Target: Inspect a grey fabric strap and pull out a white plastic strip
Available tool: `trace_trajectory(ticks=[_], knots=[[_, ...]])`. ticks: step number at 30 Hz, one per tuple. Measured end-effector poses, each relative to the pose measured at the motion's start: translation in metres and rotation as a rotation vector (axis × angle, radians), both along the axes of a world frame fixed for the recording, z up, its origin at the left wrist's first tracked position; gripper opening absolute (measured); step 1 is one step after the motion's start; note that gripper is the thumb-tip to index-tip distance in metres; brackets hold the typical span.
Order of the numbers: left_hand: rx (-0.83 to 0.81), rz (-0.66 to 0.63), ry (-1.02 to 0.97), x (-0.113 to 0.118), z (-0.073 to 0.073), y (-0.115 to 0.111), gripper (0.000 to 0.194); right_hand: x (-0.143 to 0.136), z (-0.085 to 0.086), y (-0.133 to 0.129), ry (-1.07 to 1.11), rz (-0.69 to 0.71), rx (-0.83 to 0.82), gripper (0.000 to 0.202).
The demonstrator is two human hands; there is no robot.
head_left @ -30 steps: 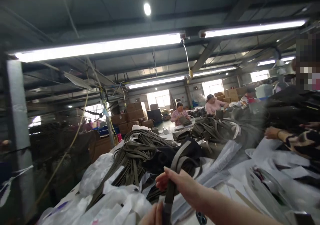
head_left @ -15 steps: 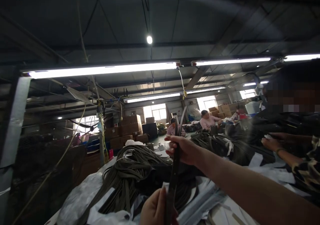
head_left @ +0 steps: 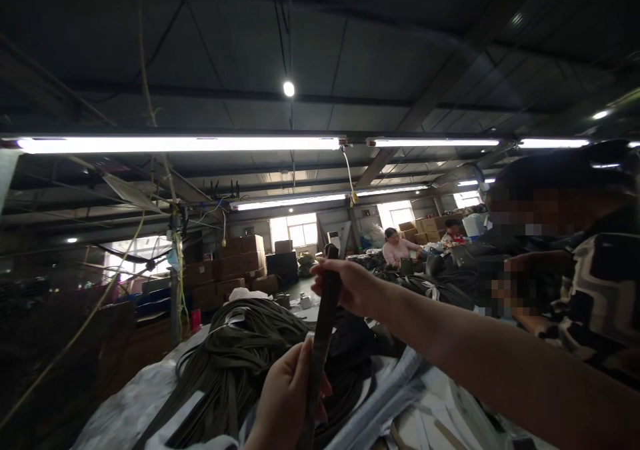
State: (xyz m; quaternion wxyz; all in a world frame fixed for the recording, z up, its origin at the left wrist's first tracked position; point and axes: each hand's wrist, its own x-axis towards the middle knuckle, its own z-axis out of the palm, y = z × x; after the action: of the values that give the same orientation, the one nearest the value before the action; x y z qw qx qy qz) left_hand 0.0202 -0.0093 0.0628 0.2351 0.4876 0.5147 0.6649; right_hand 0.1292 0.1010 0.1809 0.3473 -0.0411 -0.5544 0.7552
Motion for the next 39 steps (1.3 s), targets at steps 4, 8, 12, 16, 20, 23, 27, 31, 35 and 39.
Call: trace_trajectory(ticks=[4, 8, 12, 16, 20, 23, 27, 31, 35, 39], knots=[[-0.051, -0.115, -0.070, -0.001, -0.018, -0.003, 0.066, 0.016, 0.013, 0.025, 0.083, -0.025, -0.014, 0.021], [-0.041, -0.130, -0.067, 0.001, -0.015, -0.004, 0.065, 0.027, 0.010, 0.024, 0.072, 0.007, 0.020, 0.018], [-0.041, -0.075, -0.027, 0.002, -0.008, -0.002, 0.066, 0.033, 0.007, 0.013, 0.039, 0.043, 0.103, 0.021], [-0.035, -0.032, 0.042, 0.004, 0.005, -0.003, 0.069, 0.035, 0.006, 0.002, -0.021, 0.036, 0.220, 0.014], [0.008, 0.032, 0.129, 0.011, 0.024, -0.007, 0.066, 0.028, -0.010, -0.016, -0.097, 0.003, 0.262, 0.019], [0.045, 0.076, 0.183, 0.016, 0.035, -0.010, 0.059, 0.022, -0.023, -0.031, -0.126, 0.028, 0.300, 0.033], [0.020, 0.110, 0.186, 0.019, 0.037, -0.013, 0.065, 0.021, -0.011, -0.026, -0.026, -0.178, 0.370, 0.027], [0.012, 0.089, 0.183, 0.020, 0.034, -0.013, 0.064, 0.027, 0.016, 0.006, 0.130, -0.445, 0.390, 0.040], [0.041, 0.087, 0.186, 0.023, 0.040, -0.008, 0.060, 0.023, 0.015, 0.023, 0.090, -0.483, 0.514, 0.017], [0.080, 0.104, 0.230, 0.028, 0.061, 0.002, 0.056, 0.012, -0.003, 0.012, 0.045, -0.490, 0.668, 0.012]])
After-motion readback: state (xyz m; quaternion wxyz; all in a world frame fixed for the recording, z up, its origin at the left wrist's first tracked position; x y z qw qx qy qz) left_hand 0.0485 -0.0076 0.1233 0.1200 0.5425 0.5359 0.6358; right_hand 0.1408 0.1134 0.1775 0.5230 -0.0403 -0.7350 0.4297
